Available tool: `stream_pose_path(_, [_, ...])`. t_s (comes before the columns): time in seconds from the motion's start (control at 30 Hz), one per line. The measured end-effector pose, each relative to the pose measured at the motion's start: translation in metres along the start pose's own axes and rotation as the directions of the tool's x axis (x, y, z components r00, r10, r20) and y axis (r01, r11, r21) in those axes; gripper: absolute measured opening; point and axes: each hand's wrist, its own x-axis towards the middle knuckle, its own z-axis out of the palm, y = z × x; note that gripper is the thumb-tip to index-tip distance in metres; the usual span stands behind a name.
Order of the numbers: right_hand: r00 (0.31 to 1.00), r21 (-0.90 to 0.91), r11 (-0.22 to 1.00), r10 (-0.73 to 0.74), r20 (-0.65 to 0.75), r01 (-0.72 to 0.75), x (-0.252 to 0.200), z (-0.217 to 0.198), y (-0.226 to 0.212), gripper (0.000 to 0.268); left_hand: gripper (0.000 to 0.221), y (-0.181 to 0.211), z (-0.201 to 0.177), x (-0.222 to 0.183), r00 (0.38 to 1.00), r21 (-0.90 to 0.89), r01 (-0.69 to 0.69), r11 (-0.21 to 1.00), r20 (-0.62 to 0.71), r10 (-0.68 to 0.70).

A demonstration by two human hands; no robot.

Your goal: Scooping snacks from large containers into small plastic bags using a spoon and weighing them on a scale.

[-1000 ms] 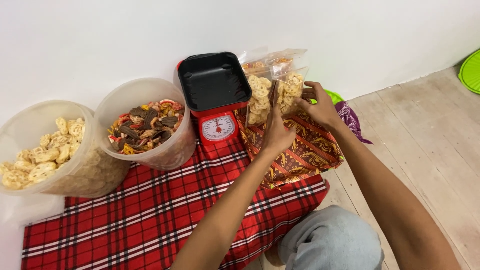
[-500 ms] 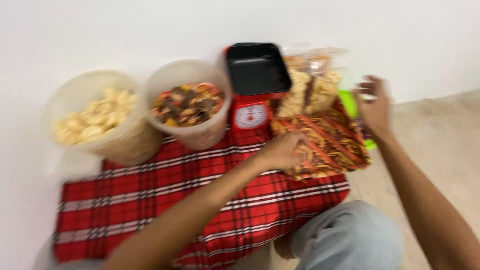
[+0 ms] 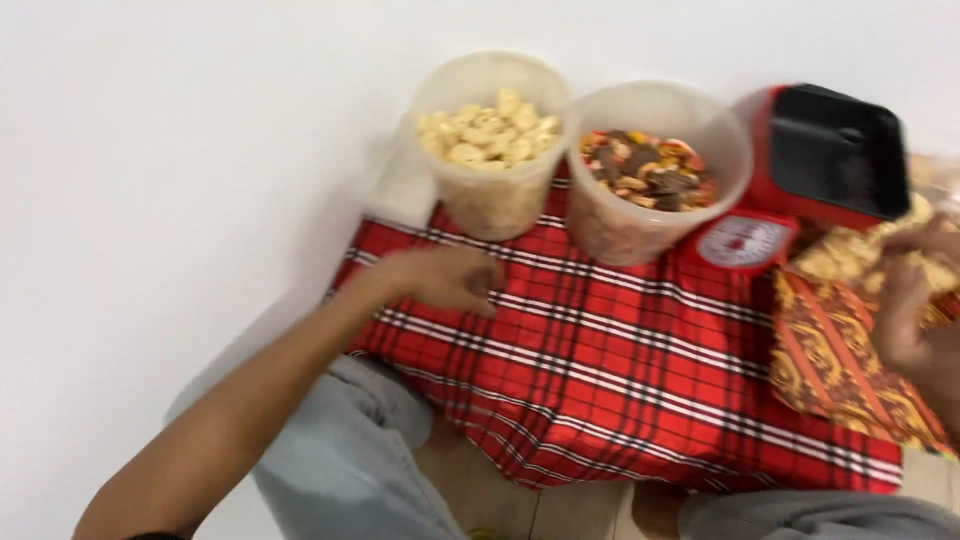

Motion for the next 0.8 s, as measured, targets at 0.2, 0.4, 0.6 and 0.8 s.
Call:
stream_pose_path(0.2, [0.973, 0.151, 0.986, -0.098, 0.207, 0.067, 0.038, 0.044, -0.075, 0.024, 0.052, -0.155, -0.018, -0.004, 0.807, 0.483, 0.556, 0.676, -0.51, -0.298])
stream_pose_path(0.4, [0.852, 0.272, 0.961, -0.177, 0.492, 0.043, 0.01, 0.107, -0.077, 0.019, 0.04, -0.212, -0.002, 0.016, 0.774, 0.598, 0.571, 0.563, -0.62, -0.126])
stream_pose_path(0.6, [0.717, 0.235, 0.964, -0.078, 0.692, -0.122, 0.011, 0.11, -0.102, 0.025, 0.009, -0.211, -0.013, 0.014, 0.777, 0.629, 0.542, 0.558, -0.627, -0.048])
stream_pose_path(0.8, [0.677, 0.224, 0.964, -0.07, 0.733, -0.143, 0.013, 0.115, -0.1, 0.022, 0.007, -0.2, -0.028, 0.013, 0.637, 0.602, 0.587, 0.541, -0.756, 0.15])
